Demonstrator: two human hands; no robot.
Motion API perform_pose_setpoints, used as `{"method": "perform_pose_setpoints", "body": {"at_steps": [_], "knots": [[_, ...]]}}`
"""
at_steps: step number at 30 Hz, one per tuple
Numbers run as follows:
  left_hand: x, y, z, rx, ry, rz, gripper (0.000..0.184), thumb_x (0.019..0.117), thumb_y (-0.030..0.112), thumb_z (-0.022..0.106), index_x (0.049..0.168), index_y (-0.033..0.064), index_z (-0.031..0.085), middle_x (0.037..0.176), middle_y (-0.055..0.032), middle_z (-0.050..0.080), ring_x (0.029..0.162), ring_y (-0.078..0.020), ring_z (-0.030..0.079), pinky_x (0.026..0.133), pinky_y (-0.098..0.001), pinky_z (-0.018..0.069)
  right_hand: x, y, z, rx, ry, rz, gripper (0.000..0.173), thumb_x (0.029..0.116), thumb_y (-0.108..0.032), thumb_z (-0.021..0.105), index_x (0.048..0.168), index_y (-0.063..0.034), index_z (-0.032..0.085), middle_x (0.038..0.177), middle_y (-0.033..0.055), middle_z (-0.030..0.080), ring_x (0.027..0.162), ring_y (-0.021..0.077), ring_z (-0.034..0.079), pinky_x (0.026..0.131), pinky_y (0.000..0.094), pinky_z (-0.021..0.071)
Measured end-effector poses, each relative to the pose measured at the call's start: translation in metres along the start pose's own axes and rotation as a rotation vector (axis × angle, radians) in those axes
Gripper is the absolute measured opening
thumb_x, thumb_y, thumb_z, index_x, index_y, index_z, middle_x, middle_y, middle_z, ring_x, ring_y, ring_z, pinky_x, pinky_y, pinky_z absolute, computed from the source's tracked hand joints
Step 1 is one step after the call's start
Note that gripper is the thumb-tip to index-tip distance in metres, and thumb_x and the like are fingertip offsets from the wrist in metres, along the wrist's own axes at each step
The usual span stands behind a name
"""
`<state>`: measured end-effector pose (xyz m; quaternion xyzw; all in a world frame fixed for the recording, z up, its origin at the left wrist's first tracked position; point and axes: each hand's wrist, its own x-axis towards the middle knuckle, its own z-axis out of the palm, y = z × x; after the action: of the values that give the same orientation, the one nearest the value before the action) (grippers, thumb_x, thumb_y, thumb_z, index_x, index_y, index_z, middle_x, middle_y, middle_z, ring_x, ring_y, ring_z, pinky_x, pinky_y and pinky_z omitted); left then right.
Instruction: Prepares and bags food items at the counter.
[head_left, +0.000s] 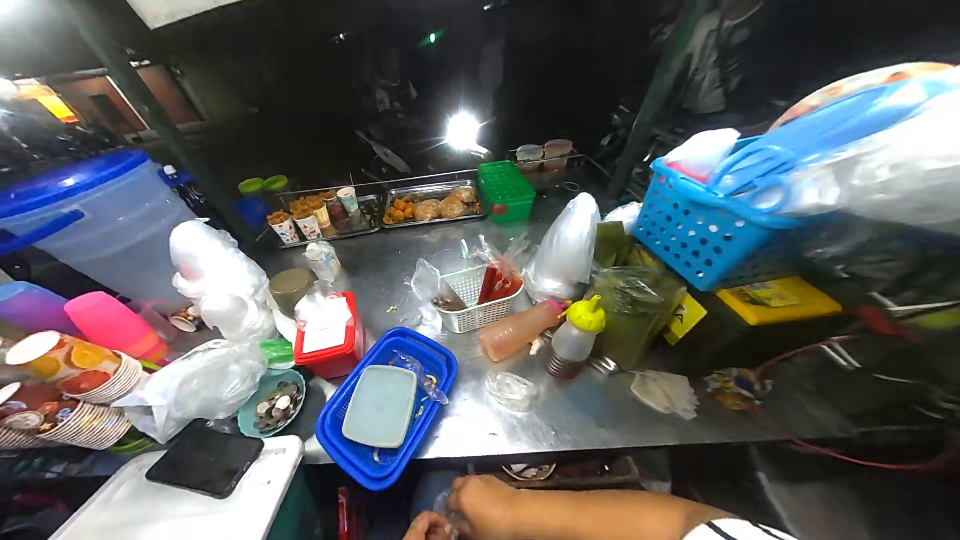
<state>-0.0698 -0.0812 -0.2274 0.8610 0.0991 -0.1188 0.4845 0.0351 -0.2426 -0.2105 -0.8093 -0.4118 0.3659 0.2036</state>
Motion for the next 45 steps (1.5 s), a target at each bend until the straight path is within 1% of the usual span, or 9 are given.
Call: {"method": "perform_pose_setpoints", "body": {"at_steps": [9, 14, 17, 22, 25, 32, 38, 42, 45], "knots": [[-0.016, 0.049, -0.016, -1.147, 0.305, 0.026, 0.02, 0.1106, 0.012, 0.03, 0.104, 0.0127, 0.048, 0.063, 0.0069, 0.061, 0.048, -0.0015, 0.056, 0.049, -0.0179, 0.0507, -0.012, -0.026, -0.039, 0.345, 0.318, -0.194, 0.027, 0.1, -0.018, 0.064, 0.107, 0.0063, 0.072, 0.096, 0.023, 0.072, 0.092, 0.0334, 0.069, 0.087, 0.0517, 0.0518], [-0.03, 0.06, -0.03, -0.69, 0.43, 0.081, 0.038, 0.0793, -0.011, 0.069, 0.109, 0.0024, 0.051, 0.07, 0.003, 0.062, 0.052, -0.0023, 0.055, 0.045, -0.0196, 0.0471, -0.012, -0.041, -0.039, 0.955, 0.372, -0.045, 0.018, 0.1008, -0.008, 0.06, 0.113, 0.0042, 0.064, 0.092, 0.0078, 0.067, 0.079, 0.0108, 0.063, 0.077, 0.0308, 0.0542], [-0.029, 0.054, -0.037, -0.603, 0.545, 0.06, 0.03, 0.0833, -0.01, 0.066, 0.107, 0.0005, 0.052, 0.068, 0.0031, 0.061, 0.052, -0.0022, 0.056, 0.045, -0.0199, 0.0465, -0.02, -0.051, -0.046, 1.249, 0.334, -0.062, 0.017, 0.1072, -0.012, 0.049, 0.114, -0.0018, 0.061, 0.084, -0.0013, 0.061, 0.071, 0.0052, 0.059, 0.069, 0.0248, 0.0525], [-0.037, 0.061, -0.05, -0.595, 0.509, -0.011, 0.017, 0.084, -0.008, 0.067, 0.094, 0.0028, 0.059, 0.067, 0.0034, 0.064, 0.05, -0.0007, 0.056, 0.044, -0.0182, 0.047, -0.041, -0.048, -0.063, 0.446, 0.635, -0.266, 0.055, 0.1005, -0.045, 0.059, 0.133, -0.0014, 0.064, 0.13, 0.0213, 0.061, 0.122, 0.0341, 0.055, 0.106, 0.0524, 0.0419], [-0.037, 0.075, -0.044, -0.632, 0.529, -0.009, 0.014, 0.0868, -0.008, 0.063, 0.092, 0.0038, 0.058, 0.064, 0.0048, 0.063, 0.05, 0.0001, 0.056, 0.045, -0.0176, 0.0471, -0.053, -0.062, -0.069, 0.117, 0.681, -0.376, 0.07, 0.0867, -0.061, 0.069, 0.132, -0.0073, 0.066, 0.126, 0.0236, 0.062, 0.117, 0.0433, 0.057, 0.097, 0.0614, 0.0453], [-0.039, 0.078, -0.041, -0.994, 0.444, 0.267, 0.027, 0.0927, -0.012, 0.049, 0.087, 0.0116, 0.062, 0.09, -0.0002, 0.076, 0.085, -0.0115, 0.074, 0.083, -0.0319, 0.0621, -0.04, -0.064, -0.062, 0.225, 0.565, -0.416, 0.017, 0.0938, -0.007, 0.067, 0.102, 0.0072, 0.072, 0.1, 0.0237, 0.071, 0.095, 0.0347, 0.07, 0.087, 0.0479, 0.0552], [-0.048, 0.073, -0.044, -1.171, 0.227, 0.4, 0.019, 0.0936, 0.002, 0.066, 0.094, 0.0214, 0.069, 0.08, -0.0015, 0.075, 0.07, -0.0108, 0.073, 0.067, -0.0278, 0.0622, -0.036, -0.058, -0.065, 0.682, 0.622, -0.269, 0.017, 0.0964, -0.005, 0.063, 0.107, 0.0082, 0.066, 0.097, 0.0141, 0.069, 0.085, 0.0153, 0.065, 0.079, 0.0296, 0.0537], [-0.038, 0.071, -0.042, -0.584, 0.727, 0.273, 0.034, 0.0745, -0.016, 0.063, 0.098, 0.0071, 0.054, 0.066, 0.0129, 0.06, 0.057, 0.0042, 0.058, 0.056, -0.0162, 0.0526, -0.042, -0.066, -0.067, 1.318, 0.251, -0.274, 0.015, 0.0968, 0.001, 0.051, 0.108, -0.0085, 0.055, 0.071, -0.0071, 0.059, 0.059, 0.0026, 0.055, 0.059, 0.0215, 0.0485], [-0.036, 0.062, -0.047, -0.303, 0.842, 0.47, 0.022, 0.0683, -0.012, 0.067, 0.085, 0.0, 0.059, 0.094, 0.0043, 0.056, 0.081, 0.0085, 0.054, 0.071, -0.0082, 0.049, -0.043, -0.061, -0.073, 1.182, 0.218, -0.339, 0.01, 0.0958, -0.001, 0.057, 0.103, -0.0075, 0.059, 0.071, -0.0086, 0.06, 0.062, 0.001, 0.057, 0.061, 0.0208, 0.0497]]}}
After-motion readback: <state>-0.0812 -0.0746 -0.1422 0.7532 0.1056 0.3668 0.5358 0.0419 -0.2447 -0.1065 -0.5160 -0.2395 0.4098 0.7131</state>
